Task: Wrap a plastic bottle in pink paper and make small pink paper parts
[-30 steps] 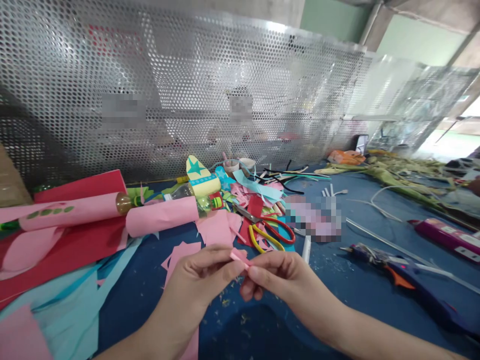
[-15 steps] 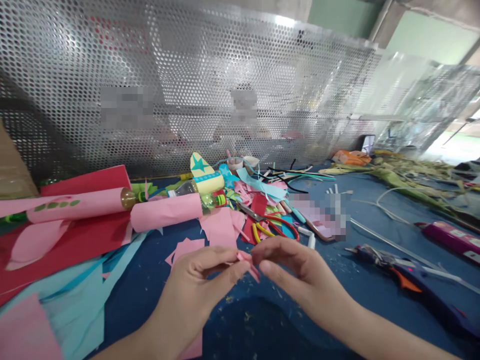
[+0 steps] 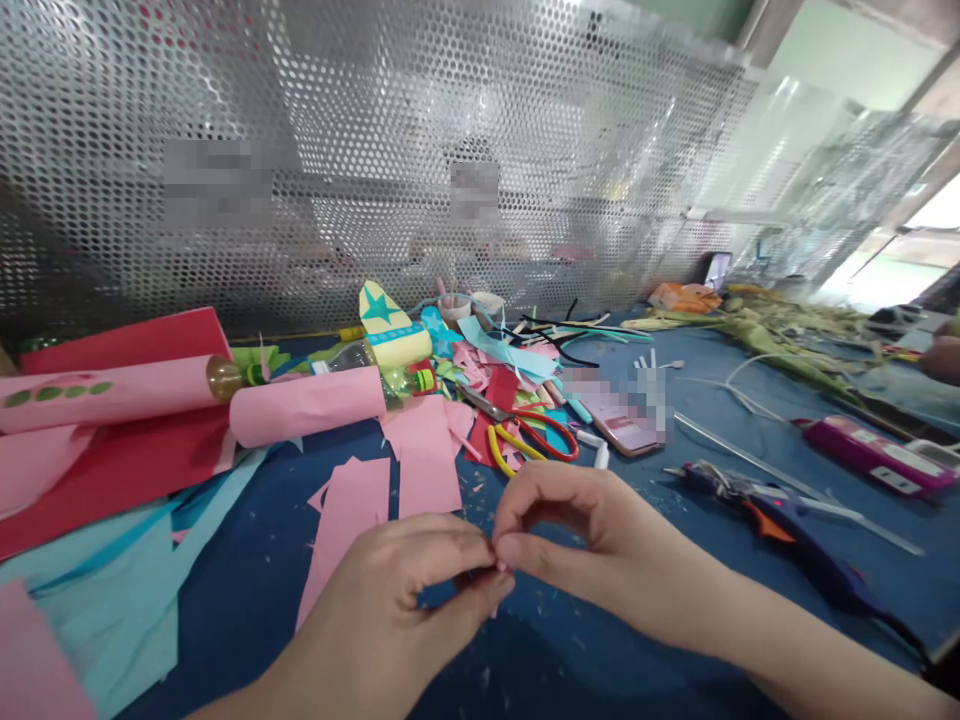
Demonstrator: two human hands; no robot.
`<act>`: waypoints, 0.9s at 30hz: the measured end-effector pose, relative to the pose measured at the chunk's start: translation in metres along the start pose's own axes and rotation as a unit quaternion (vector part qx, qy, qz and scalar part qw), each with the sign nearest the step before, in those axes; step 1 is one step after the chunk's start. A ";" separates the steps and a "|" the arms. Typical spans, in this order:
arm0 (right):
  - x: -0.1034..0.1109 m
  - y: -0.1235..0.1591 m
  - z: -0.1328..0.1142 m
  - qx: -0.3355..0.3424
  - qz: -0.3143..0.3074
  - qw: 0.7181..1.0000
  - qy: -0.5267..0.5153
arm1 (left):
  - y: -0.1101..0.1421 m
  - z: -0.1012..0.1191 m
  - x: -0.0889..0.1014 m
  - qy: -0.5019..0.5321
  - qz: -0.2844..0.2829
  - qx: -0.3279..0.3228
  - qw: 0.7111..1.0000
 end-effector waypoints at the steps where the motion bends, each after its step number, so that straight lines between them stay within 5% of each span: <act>1: -0.002 -0.001 0.004 -0.025 -0.019 0.999 -0.016 | 0.000 0.000 -0.001 0.003 -0.001 0.002 1.000; 6: 0.017 -0.009 0.014 -0.051 0.026 0.998 0.002 | 0.001 -0.013 -0.007 0.061 -0.030 0.057 0.996; 10: 0.043 -0.004 0.015 -0.024 0.087 0.972 0.217 | 0.004 -0.042 -0.014 0.212 -0.032 0.202 0.956; 14: 0.055 0.018 0.012 0.031 0.087 0.915 0.394 | 0.004 -0.060 -0.014 0.264 0.008 0.257 0.930; 17: 0.091 0.048 0.015 -0.019 0.197 0.861 0.469 | 0.002 -0.065 -0.013 0.263 0.022 0.259 0.929; 20: 0.144 0.097 0.019 -0.107 0.388 0.744 0.534 | -0.001 -0.067 -0.011 0.256 0.028 0.244 0.935; 22: 0.169 0.127 0.031 -0.183 0.432 0.672 0.574 | -0.003 -0.071 -0.008 0.259 0.039 0.229 0.937; 27: 0.191 0.153 0.067 -0.229 0.410 0.656 0.591 | -0.007 -0.083 -0.001 0.255 0.079 0.210 0.940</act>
Point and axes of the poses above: each hand's wrist, its own y-axis away from the middle knuckle, its own x-axis out of the back of the hand, z = x × y, the point moved 8 cm from there along -y, towards the middle knuckle, and after that the axes turned 5 degrees about z, right-handed, at the moved point
